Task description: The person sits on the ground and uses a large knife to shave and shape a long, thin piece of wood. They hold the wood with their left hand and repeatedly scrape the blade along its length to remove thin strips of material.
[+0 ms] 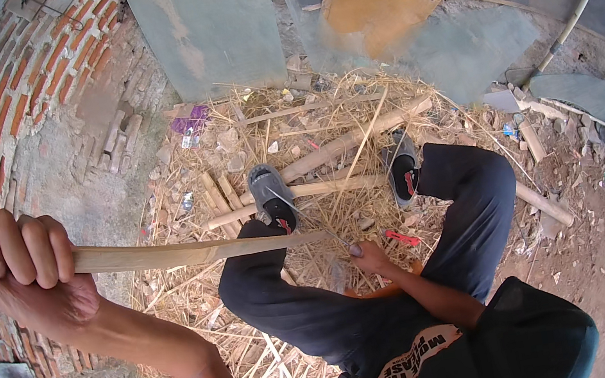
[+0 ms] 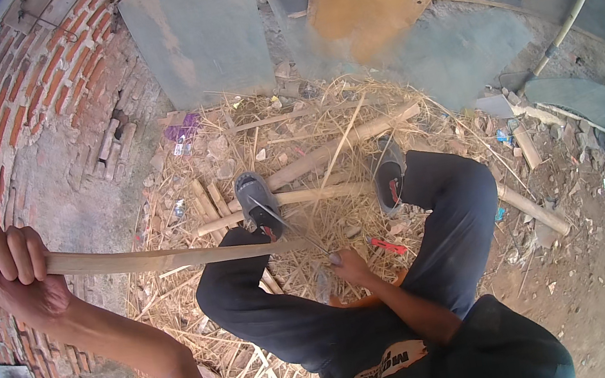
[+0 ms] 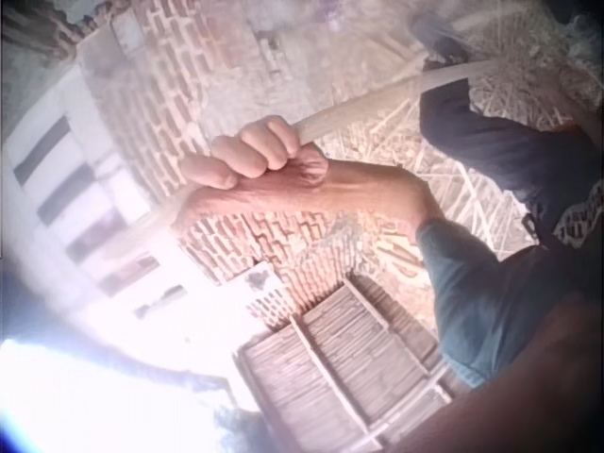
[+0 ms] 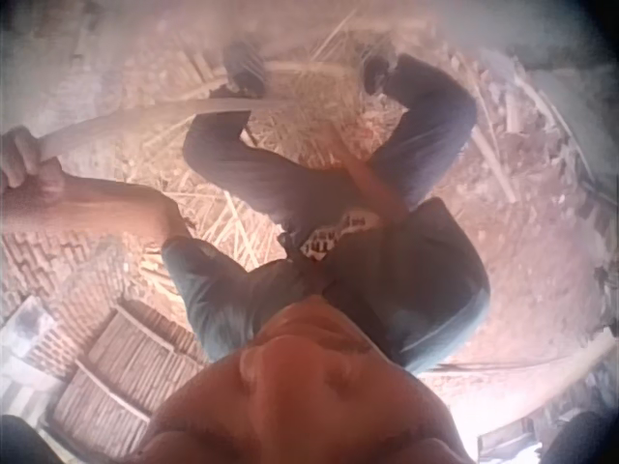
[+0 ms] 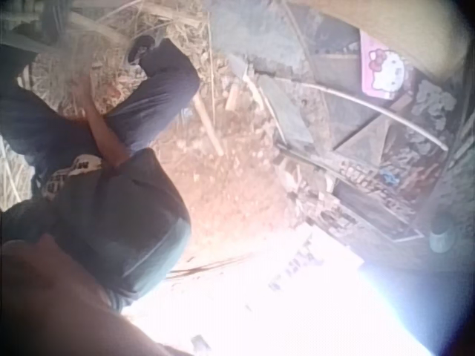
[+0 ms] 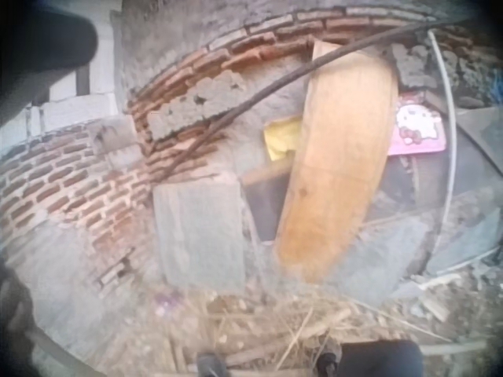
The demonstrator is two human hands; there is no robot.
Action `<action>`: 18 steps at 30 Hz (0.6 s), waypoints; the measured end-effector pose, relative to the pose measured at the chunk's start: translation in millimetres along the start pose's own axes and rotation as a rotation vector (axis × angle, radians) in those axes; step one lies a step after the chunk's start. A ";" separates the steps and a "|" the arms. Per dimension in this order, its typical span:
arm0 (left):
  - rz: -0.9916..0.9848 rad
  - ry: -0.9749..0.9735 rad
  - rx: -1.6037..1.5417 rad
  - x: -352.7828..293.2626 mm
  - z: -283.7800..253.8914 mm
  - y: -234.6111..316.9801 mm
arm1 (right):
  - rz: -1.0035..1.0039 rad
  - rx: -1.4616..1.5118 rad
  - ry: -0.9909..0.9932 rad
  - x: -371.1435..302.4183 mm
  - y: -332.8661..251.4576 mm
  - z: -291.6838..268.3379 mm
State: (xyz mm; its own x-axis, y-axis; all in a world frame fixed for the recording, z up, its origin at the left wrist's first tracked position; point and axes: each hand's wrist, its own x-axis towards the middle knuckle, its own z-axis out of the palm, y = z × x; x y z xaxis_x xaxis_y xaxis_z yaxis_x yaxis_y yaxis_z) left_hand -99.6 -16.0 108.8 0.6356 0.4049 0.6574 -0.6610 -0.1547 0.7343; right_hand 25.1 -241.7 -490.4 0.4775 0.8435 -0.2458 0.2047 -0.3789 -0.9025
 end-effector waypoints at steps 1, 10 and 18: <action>0.010 0.012 0.008 0.8 -4.2 -1.9 | -0.009 0.006 -0.054 0.7 1.3 0.4; 0.055 -0.056 -0.055 -5.0 -12.4 1.6 | 0.102 0.221 -0.238 -1.3 -112.5 -36.6; 0.181 0.652 0.402 11.3 13.6 49.3 | 0.113 0.061 0.013 -19.7 -15.3 -8.3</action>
State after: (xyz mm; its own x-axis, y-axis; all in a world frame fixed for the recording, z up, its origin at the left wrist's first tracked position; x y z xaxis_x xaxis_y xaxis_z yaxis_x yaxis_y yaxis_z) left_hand -119.7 -31.3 154.8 0.0876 0.7702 0.6318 -0.4580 -0.5321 0.7121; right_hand 19.7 -255.7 -468.8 0.5056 0.7919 -0.3425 0.0972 -0.4468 -0.8894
